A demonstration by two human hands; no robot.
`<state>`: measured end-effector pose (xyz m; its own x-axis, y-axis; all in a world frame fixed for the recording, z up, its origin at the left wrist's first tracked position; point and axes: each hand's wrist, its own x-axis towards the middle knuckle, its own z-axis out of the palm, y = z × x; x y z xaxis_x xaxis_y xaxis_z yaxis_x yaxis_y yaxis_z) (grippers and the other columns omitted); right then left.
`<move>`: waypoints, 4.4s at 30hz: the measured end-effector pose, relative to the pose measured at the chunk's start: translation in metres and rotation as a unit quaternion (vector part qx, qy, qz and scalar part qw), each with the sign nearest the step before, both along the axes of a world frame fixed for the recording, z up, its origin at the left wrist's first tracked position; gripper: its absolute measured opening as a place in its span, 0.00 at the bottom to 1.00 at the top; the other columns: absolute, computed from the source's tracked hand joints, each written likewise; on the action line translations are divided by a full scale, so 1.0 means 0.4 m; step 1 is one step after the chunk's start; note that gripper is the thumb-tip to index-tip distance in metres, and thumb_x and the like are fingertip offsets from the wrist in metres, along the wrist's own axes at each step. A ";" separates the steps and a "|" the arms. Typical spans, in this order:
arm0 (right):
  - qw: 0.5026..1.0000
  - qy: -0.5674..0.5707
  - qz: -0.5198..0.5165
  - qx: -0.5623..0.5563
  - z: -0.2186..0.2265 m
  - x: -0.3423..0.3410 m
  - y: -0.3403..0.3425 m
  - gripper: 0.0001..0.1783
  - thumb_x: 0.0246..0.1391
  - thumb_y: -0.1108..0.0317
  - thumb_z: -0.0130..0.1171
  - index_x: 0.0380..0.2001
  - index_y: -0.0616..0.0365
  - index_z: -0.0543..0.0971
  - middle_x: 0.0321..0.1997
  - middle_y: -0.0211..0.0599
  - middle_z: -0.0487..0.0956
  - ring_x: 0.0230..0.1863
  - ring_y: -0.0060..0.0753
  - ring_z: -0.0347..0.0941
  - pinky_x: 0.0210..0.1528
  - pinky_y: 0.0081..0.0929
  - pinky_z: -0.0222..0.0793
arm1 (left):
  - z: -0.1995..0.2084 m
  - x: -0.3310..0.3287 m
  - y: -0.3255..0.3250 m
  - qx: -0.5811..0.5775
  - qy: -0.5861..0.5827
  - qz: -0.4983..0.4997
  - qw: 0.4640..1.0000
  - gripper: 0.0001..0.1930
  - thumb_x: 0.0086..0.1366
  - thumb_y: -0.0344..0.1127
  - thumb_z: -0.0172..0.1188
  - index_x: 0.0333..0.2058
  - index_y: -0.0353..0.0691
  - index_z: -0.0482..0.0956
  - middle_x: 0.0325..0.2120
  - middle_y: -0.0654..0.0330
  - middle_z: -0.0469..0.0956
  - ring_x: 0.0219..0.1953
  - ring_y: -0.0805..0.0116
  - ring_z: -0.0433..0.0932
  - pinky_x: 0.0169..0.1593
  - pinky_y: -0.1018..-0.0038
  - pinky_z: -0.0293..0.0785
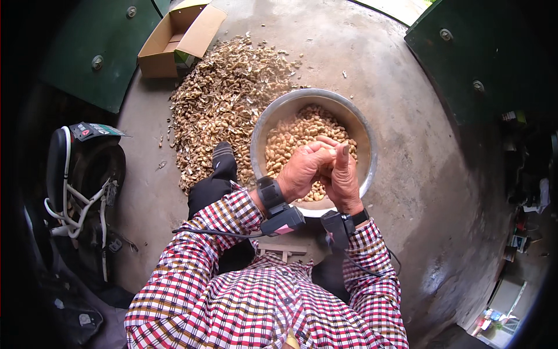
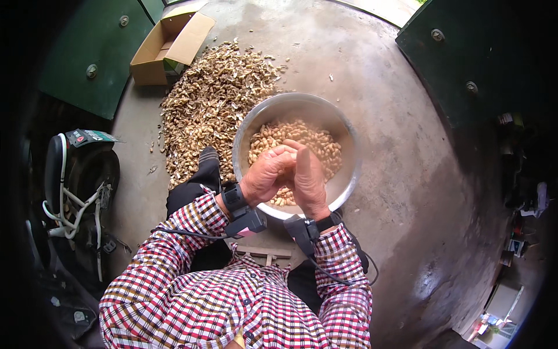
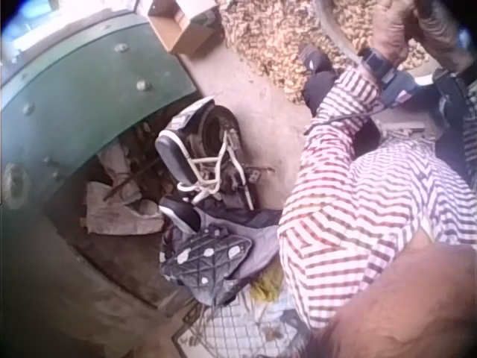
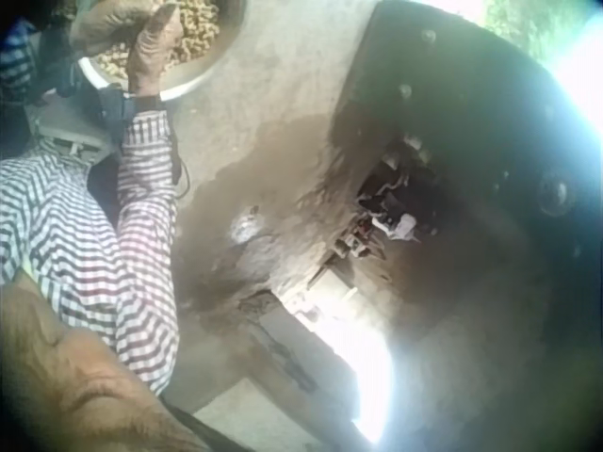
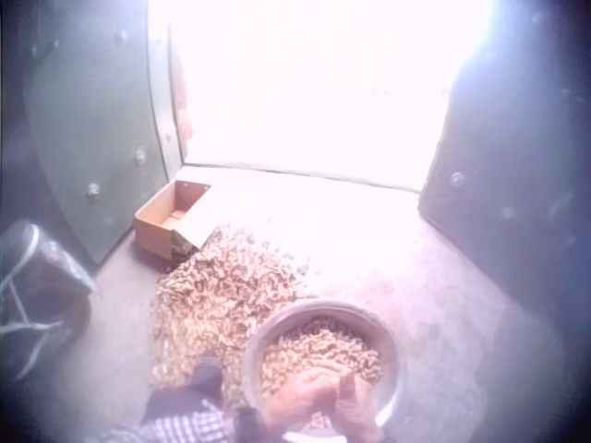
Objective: The person sits on the floor and manually peels peanuts one by one, removing the outer shells and placing the kernels into a metal bowl. The shells accumulate on the floor beside the bowl.
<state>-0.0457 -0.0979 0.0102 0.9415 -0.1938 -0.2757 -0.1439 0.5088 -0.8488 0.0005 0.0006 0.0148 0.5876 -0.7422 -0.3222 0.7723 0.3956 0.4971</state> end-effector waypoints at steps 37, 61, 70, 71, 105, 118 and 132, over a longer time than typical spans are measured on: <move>0.917 -0.073 0.051 -0.389 0.012 -0.004 -0.065 0.13 0.56 0.63 0.46 0.24 0.62 0.71 0.20 0.27 0.69 0.24 0.16 0.62 0.25 0.18 0.61 | -0.041 0.019 0.021 0.031 -0.039 -0.006 0.999 0.05 0.53 0.26 0.53 0.30 0.35 0.72 0.20 0.64 0.72 0.17 0.79 0.67 0.20 0.83 0.63; 0.877 -0.100 -0.021 -0.470 -0.012 0.000 -0.045 0.16 0.53 0.65 0.49 0.15 0.62 0.65 0.14 0.38 0.62 0.17 0.27 0.57 0.21 0.28 0.56 | -0.064 0.014 0.027 -0.003 -0.007 -0.040 0.999 0.03 0.55 0.29 0.53 0.29 0.37 0.71 0.21 0.65 0.71 0.19 0.79 0.67 0.21 0.83 0.63; 0.793 -0.142 -0.065 -0.588 -0.020 0.008 -0.040 0.14 0.52 0.68 0.47 0.15 0.60 0.66 0.15 0.42 0.65 0.18 0.39 0.61 0.22 0.33 0.55 | -0.047 0.014 0.025 0.034 -0.010 -0.049 0.998 0.02 0.54 0.31 0.51 0.25 0.40 0.70 0.19 0.64 0.71 0.17 0.76 0.68 0.20 0.82 0.61; 0.813 -0.127 -0.065 -0.565 -0.022 0.007 -0.039 0.15 0.52 0.67 0.46 0.15 0.61 0.66 0.15 0.42 0.65 0.17 0.39 0.60 0.22 0.33 0.55 | -0.045 0.014 0.025 0.036 -0.001 -0.052 0.998 0.03 0.53 0.32 0.52 0.25 0.40 0.70 0.19 0.64 0.70 0.18 0.75 0.68 0.21 0.81 0.61; 0.893 -0.102 0.091 -0.429 0.026 0.009 -0.078 0.13 0.54 0.68 0.44 0.20 0.63 0.70 0.16 0.40 0.68 0.19 0.34 0.66 0.23 0.30 0.59 | -0.030 0.029 0.028 -0.008 -0.025 -0.039 0.999 0.05 0.56 0.33 0.55 0.27 0.40 0.70 0.19 0.62 0.72 0.18 0.76 0.71 0.16 0.85 0.62; 0.851 -0.144 0.125 -0.489 0.037 0.009 -0.080 0.13 0.53 0.68 0.44 0.19 0.62 0.71 0.16 0.38 0.69 0.18 0.35 0.67 0.22 0.29 0.60 | -0.016 0.042 0.040 0.080 -0.079 -0.084 0.990 0.03 0.51 0.27 0.53 0.26 0.35 0.70 0.16 0.61 0.71 0.13 0.78 0.64 0.15 0.82 0.59; 0.742 -0.220 0.093 -0.627 0.009 0.004 -0.058 0.05 0.47 0.72 0.49 0.21 0.59 0.70 0.18 0.38 0.65 0.21 0.40 0.64 0.21 0.34 0.58 | -0.026 0.021 0.038 0.099 -0.082 -0.051 0.990 0.01 0.50 0.25 0.50 0.24 0.36 0.69 0.14 0.63 0.67 0.12 0.77 0.63 0.15 0.82 0.57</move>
<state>-0.0442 -0.1212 0.0137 0.9298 0.1056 0.3525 0.3177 -0.7139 -0.6240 0.0091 0.0160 0.0045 0.5685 -0.7331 -0.3733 0.7061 0.2019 0.6788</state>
